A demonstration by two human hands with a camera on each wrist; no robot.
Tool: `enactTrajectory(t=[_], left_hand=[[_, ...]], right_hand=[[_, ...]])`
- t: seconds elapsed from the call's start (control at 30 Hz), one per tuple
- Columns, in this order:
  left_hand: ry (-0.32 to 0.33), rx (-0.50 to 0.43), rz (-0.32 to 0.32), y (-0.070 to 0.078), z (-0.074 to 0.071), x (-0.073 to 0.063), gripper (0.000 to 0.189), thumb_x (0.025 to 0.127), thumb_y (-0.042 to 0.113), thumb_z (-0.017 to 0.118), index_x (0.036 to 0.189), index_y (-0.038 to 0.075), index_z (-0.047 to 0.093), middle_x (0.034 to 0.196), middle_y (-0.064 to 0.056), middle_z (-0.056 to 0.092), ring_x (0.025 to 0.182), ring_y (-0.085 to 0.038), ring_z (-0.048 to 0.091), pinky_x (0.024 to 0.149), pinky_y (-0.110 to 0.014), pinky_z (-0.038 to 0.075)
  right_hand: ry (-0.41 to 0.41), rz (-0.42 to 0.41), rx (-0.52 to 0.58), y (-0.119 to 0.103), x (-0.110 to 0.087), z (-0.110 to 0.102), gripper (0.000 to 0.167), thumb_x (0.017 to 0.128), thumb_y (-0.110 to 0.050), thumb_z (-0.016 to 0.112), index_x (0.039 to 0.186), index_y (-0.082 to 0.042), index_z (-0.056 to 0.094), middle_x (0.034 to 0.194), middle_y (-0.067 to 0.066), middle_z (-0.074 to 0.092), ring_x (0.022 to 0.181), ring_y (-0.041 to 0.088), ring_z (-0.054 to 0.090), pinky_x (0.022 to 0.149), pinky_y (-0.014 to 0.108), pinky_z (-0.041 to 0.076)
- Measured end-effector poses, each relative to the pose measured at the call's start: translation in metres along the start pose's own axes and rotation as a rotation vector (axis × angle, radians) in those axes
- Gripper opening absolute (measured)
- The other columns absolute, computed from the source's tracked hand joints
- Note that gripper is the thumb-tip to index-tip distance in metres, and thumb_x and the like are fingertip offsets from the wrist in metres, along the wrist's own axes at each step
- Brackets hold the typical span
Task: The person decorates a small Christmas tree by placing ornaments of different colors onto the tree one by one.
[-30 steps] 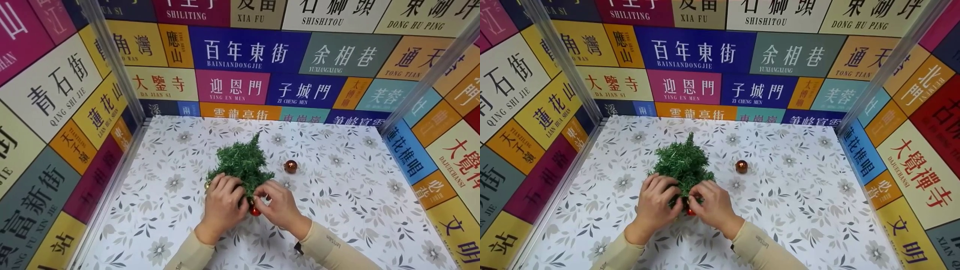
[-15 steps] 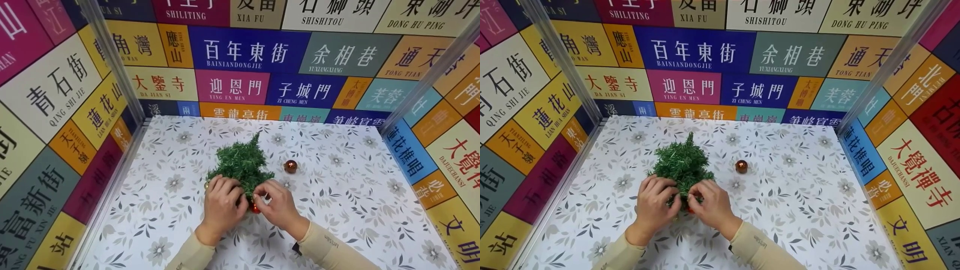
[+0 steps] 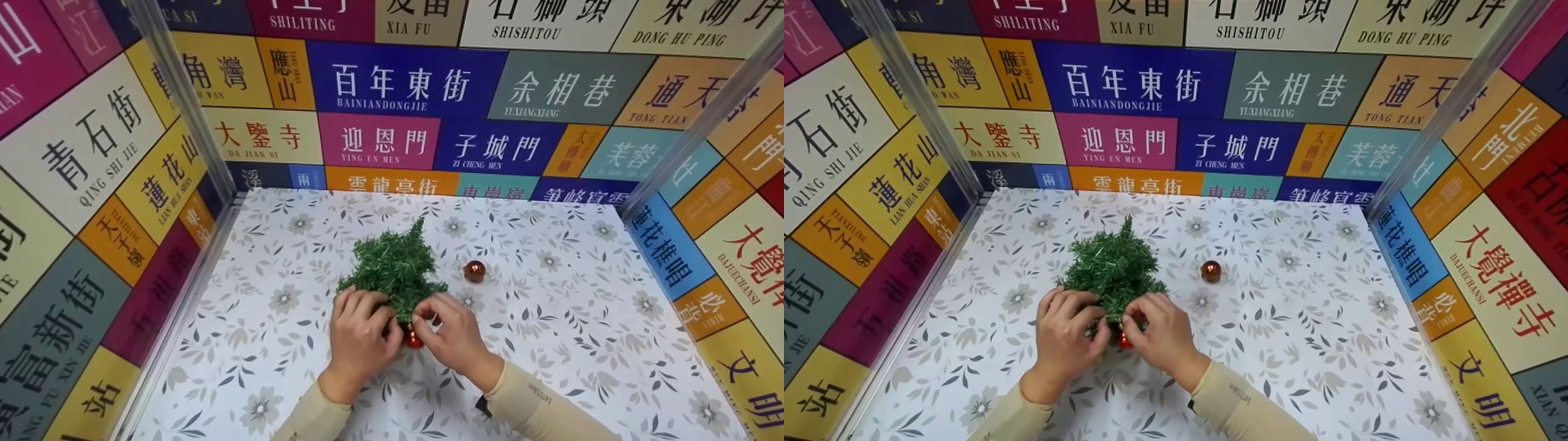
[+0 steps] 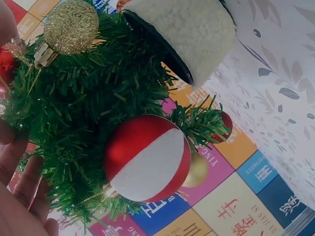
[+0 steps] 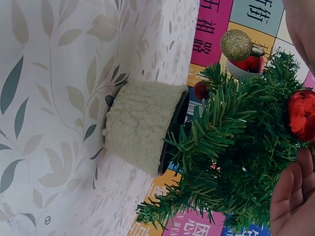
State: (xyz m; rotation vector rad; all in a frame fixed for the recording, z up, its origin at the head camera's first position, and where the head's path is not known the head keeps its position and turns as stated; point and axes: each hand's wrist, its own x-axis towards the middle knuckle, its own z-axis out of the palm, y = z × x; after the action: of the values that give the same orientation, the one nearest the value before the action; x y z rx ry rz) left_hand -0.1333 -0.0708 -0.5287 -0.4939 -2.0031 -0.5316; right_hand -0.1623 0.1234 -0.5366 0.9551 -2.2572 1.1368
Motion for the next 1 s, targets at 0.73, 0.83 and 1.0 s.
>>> enactTrajectory(t=[0.73, 0.83, 1.0], left_hand=[[-0.062, -0.02, 0.052, -0.0045, -0.0014, 0.0016, 0.011, 0.082, 0.017, 0.068, 0.072, 0.016, 0.07, 0.099, -0.004, 0.068, 0.094, -0.027, 0.062, 0.101, -0.05, 0.039], [-0.064, -0.033, 0.062, -0.004, -0.0011, 0.0035, 0.01, 0.081, 0.018, 0.07, 0.071, 0.016, 0.07, 0.099, -0.004, 0.068, 0.095, -0.026, 0.062, 0.101, -0.049, 0.04], [-0.061, -0.041, 0.057, -0.003, -0.0002, 0.0046, 0.009, 0.08, 0.017, 0.072, 0.071, 0.016, 0.071, 0.098, -0.004, 0.068, 0.094, -0.026, 0.062, 0.1, -0.049, 0.041]], right_hand=[[0.031, 0.026, -0.019, 0.0013, -0.001, 0.001, 0.017, 0.087, -0.008, 0.07, 0.088, -0.023, 0.064, 0.084, -0.015, 0.056, 0.072, 0.005, 0.055, 0.059, 0.022, 0.049], [0.038, 0.056, -0.005, 0.0024, -0.0025, 0.0012, 0.017, 0.087, -0.008, 0.069, 0.088, -0.024, 0.064, 0.083, -0.015, 0.056, 0.069, 0.004, 0.055, 0.058, 0.023, 0.048], [0.024, 0.134, 0.011, 0.0031, -0.0038, 0.0011, 0.018, 0.088, -0.009, 0.07, 0.087, -0.027, 0.064, 0.078, -0.017, 0.055, 0.063, 0.003, 0.052, 0.054, 0.022, 0.046]])
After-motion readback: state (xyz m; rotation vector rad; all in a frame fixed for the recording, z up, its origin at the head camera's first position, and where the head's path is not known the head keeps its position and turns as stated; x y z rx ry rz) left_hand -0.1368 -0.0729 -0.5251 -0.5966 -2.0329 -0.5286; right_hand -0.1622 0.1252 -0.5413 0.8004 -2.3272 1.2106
